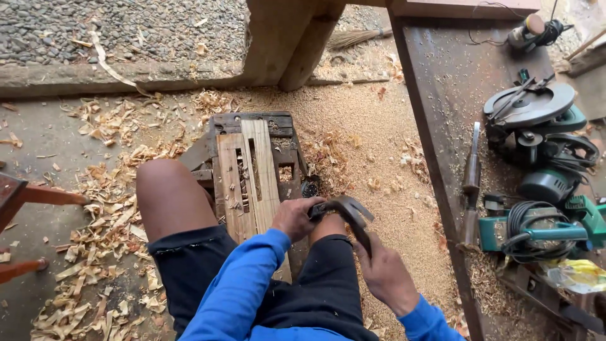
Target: Using a hammer and a chisel to shape or carve a wooden block.
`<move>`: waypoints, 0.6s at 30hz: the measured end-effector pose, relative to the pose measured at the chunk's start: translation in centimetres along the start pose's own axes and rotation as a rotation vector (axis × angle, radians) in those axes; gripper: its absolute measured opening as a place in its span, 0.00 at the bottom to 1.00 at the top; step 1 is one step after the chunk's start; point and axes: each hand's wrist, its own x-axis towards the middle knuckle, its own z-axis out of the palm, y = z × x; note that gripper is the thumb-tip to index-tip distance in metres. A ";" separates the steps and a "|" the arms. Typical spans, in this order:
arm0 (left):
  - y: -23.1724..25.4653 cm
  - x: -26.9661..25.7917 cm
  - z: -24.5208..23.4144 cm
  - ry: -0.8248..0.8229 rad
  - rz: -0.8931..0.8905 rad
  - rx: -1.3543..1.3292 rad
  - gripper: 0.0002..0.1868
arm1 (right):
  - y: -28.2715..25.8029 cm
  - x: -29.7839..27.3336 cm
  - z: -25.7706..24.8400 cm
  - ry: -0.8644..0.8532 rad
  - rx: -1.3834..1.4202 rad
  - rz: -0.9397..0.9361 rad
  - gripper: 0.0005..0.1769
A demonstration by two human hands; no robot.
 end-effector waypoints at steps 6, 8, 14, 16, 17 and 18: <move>0.2 0.1 0.3 -0.010 -0.010 0.047 0.17 | -1.7 0.2 -4.2 -0.014 -0.112 0.376 0.12; -0.1 0.5 0.5 0.002 -0.014 0.059 0.17 | -5.1 1.8 -6.6 0.070 -0.054 0.279 0.12; 0.8 1.0 0.0 -0.131 -0.100 0.047 0.19 | -6.9 2.9 -8.8 0.059 -0.077 -0.081 0.13; -0.5 1.2 0.9 -0.149 -0.026 -0.010 0.20 | -6.3 2.9 -8.3 -0.014 -0.150 -0.156 0.13; -1.2 1.2 1.3 -0.199 0.029 0.003 0.20 | -5.9 2.7 -7.7 -0.057 -0.177 -0.119 0.15; -1.9 1.3 1.7 -0.250 0.083 0.017 0.20 | -5.5 2.7 -7.1 -0.100 -0.204 -0.081 0.16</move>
